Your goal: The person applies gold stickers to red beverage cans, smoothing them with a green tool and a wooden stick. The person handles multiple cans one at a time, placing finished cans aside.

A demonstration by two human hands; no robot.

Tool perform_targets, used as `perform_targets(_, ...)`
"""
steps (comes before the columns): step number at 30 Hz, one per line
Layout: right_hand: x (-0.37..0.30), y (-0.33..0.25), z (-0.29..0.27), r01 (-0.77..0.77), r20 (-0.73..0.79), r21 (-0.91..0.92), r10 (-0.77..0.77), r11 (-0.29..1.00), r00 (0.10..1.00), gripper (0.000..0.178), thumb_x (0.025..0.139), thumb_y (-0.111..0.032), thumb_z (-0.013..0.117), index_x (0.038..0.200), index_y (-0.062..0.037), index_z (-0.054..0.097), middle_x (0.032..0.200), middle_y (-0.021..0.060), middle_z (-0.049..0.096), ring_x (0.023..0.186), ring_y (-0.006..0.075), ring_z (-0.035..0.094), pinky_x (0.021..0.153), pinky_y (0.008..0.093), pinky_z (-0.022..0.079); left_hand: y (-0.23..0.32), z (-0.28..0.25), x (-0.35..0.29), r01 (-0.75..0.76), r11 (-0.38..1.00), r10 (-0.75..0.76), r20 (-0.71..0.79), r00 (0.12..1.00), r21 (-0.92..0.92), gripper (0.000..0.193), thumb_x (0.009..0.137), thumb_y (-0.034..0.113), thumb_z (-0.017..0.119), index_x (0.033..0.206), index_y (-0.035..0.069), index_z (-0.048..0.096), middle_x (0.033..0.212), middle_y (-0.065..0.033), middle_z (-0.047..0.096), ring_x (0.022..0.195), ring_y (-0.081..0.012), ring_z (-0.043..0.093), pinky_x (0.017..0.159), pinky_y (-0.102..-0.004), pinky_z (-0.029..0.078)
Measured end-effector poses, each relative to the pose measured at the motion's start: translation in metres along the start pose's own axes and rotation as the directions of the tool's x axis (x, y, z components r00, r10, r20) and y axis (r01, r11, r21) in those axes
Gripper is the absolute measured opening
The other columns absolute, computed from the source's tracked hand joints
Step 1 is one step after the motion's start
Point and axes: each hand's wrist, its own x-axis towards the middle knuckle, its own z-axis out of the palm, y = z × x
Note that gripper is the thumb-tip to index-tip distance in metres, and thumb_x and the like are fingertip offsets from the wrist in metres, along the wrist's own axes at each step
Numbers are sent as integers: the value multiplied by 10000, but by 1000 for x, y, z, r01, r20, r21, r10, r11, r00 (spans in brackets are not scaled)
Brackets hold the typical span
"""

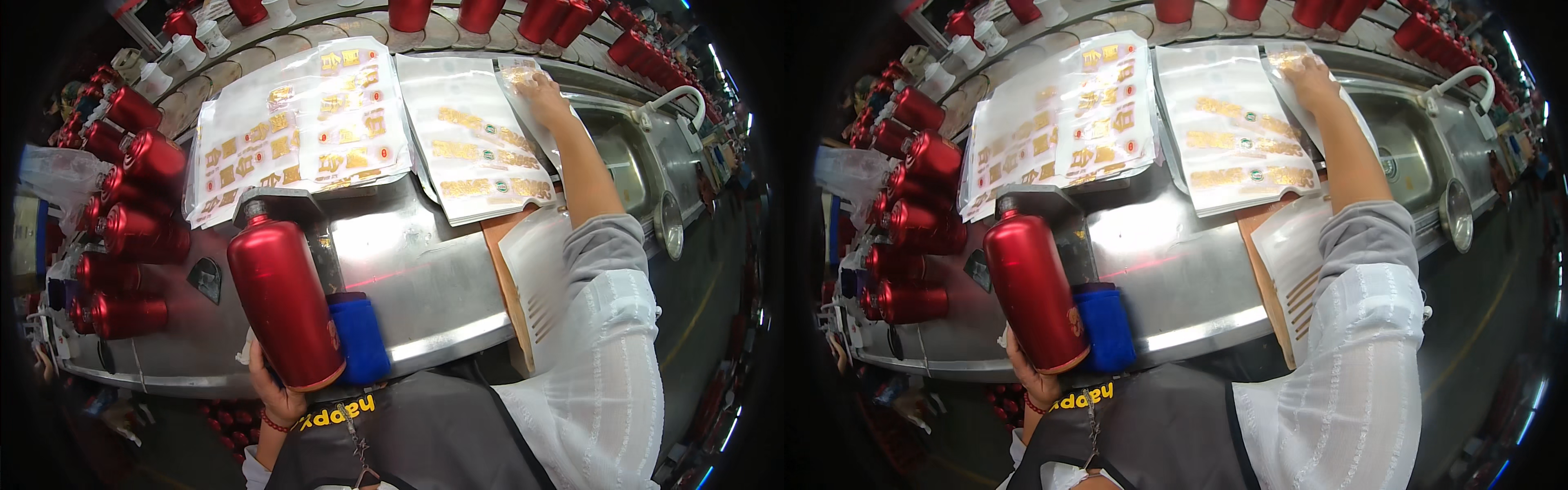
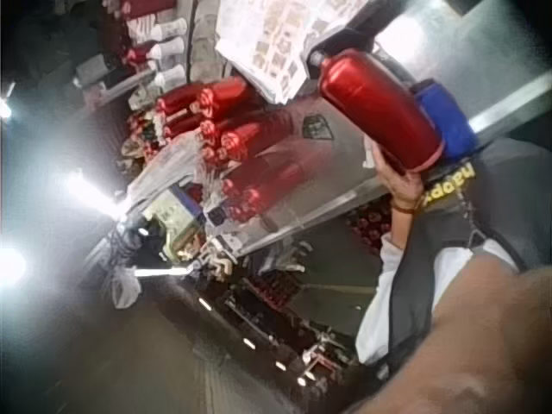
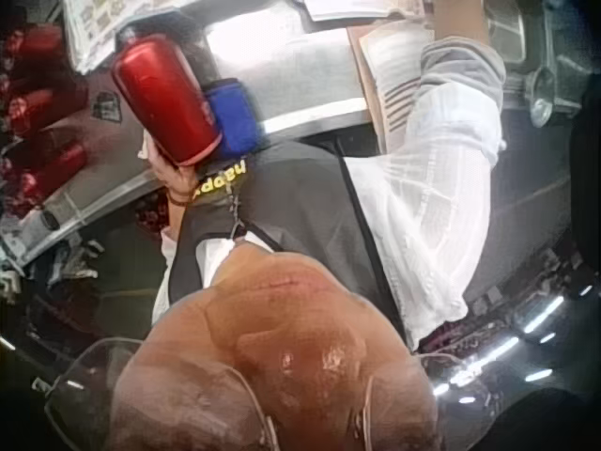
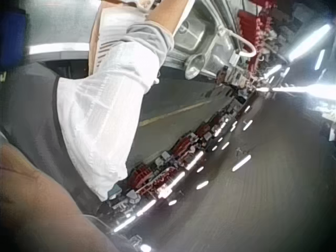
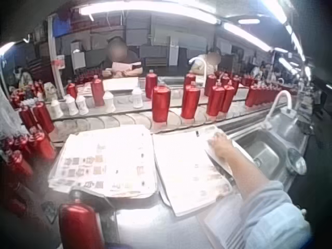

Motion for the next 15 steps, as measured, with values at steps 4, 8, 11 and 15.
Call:
perform_targets(4,-46,8,-4,165,4,-35,-164,986,986,336,999,-247,499,1252,-283,717,1545,104,435,1435,319,376,1073,558,412,-5,1,-6,-7,1000,7,-12,1000,-25,820,999,403,612,1526,-90,224,1507,-232,428,1335,-305,505,1110,-393,398)
perform_targets(8,-89,48,-13,161,-10,3,-161,987,987,314,984,-202,520,1207,-219,740,1454,114,517,1381,338,430,1051,507,441,-4,-2,-5,10,999,-9,21,1000,-40,862,997,456,591,1537,-86,195,1529,-238,392,1376,-315,456,1145,-413,348)
perform_targets(11,-94,75,-13,134,-123,43,-128,990,984,292,952,-137,555,1169,-131,751,1381,144,557,1349,339,454,1034,457,455,-4,-1,-3,8,999,-8,22,1000,-36,888,1000,510,557,1540,-90,187,1543,-245,362,1398,-315,425,1156,-415,325)
perform_targets(15,-61,115,19,-24,-267,131,59,991,962,314,870,-274,685,1110,-87,761,1168,170,679,1139,342,614,961,422,502,-6,1,-2,37,996,-36,12,999,-87,904,1001,538,538,1536,-98,184,1547,-247,352,1403,-315,415,1159,-415,319)
